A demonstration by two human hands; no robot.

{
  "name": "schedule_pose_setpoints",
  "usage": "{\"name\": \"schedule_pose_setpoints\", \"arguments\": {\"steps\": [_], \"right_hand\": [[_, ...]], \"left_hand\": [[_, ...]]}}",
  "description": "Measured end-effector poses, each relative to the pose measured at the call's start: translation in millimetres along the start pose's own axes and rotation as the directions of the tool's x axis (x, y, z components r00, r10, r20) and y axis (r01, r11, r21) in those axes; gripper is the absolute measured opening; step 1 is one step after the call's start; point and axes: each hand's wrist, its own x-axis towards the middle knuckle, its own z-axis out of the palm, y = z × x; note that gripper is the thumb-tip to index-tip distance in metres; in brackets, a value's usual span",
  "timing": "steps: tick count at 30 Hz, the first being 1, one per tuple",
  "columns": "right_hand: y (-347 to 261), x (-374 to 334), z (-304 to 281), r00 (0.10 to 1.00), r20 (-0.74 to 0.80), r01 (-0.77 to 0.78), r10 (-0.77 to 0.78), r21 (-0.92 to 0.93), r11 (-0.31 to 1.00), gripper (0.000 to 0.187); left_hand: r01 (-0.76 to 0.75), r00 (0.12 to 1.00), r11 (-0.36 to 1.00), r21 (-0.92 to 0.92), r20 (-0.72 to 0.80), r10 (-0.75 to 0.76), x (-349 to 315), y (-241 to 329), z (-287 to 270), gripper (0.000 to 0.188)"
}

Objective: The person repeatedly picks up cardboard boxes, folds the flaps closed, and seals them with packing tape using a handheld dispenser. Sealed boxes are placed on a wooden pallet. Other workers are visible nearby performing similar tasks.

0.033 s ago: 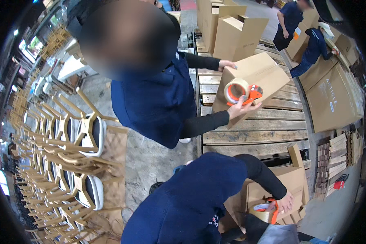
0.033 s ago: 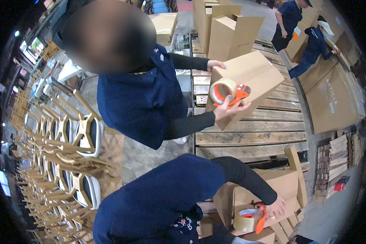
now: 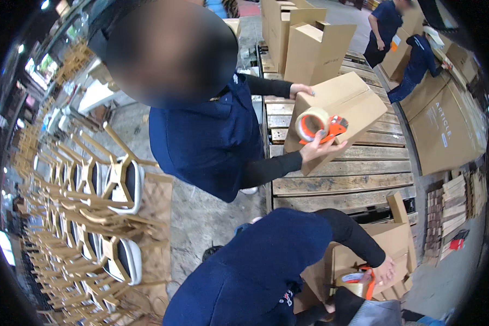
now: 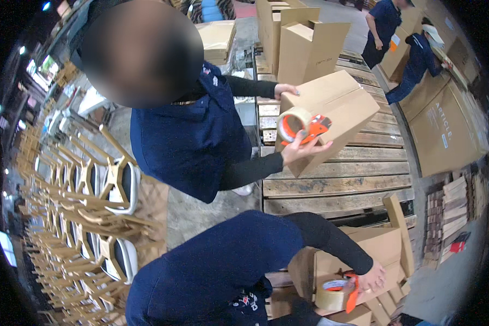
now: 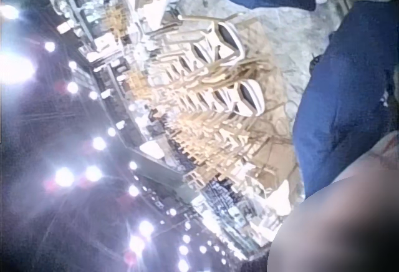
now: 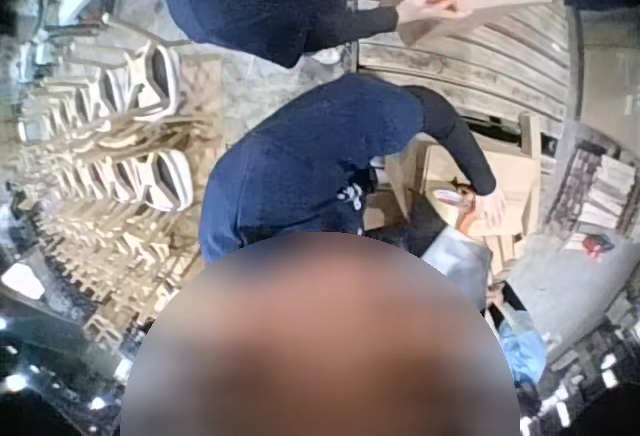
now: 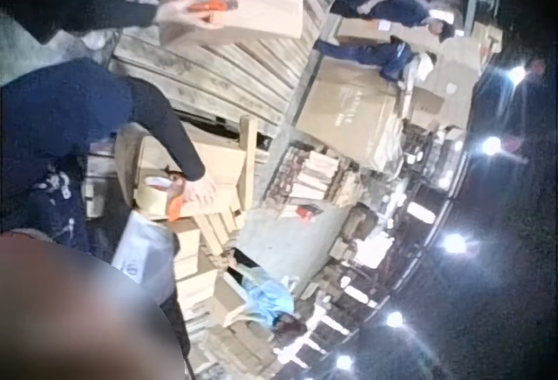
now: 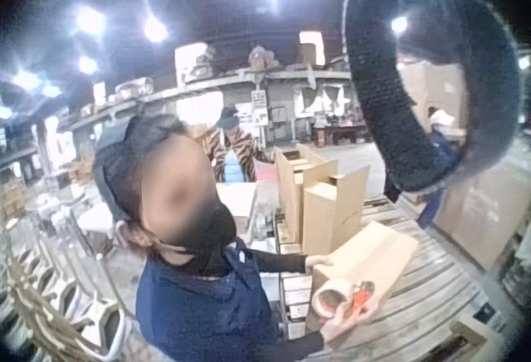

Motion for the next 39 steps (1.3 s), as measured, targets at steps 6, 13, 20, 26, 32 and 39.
{"name": "schedule_pose_setpoints", "arguments": {"steps": [6, 13, 20, 26, 32, 39], "right_hand": [[4.5, -11.4, 7.3, 0.997, -0.073, -0.034, 0.032, -0.028, 0.999, 0.03], [-18.2, -117.4, 10.5, 0.997, -0.034, 0.071, -0.072, -0.043, 0.997, 0.029], [9.7, -130.9, 25.9, 0.819, -0.005, 0.545, -0.573, -0.304, 0.782, 0.04], [22.9, -150.9, 35.1, 0.867, 0.063, 0.495, -0.494, -0.219, 0.841, 0.048], [42.7, -175.2, 25.0, 0.892, 0.091, 0.452, -0.443, -0.241, 0.859, 0.043], [110.8, -230.8, 0.9, 0.876, 0.175, 0.481, -0.449, -0.261, 0.837, 0.038]], "left_hand": [[0.154, 0.988, 0.961, -0.231, 0.032, -0.151, -17.5, 7.9, 8.9, 0.048], [0.142, 0.989, 0.966, -0.217, -0.019, -0.15, -9.5, 11.7, 4.4, 0.048], [0.18, 0.982, 0.948, -0.263, -0.016, -0.191, -62.4, 74.9, -42.2, 0.05], [0.227, 0.971, 0.877, -0.424, 0.035, -0.235, -85.7, 92.9, -65.6, 0.054], [0.228, 0.973, 0.846, -0.482, 0.083, -0.215, -67.6, 93.4, -61.1, 0.057], [0.256, 0.964, 0.819, -0.514, 0.198, -0.177, -70.7, 93.4, -66.1, 0.061]]}}
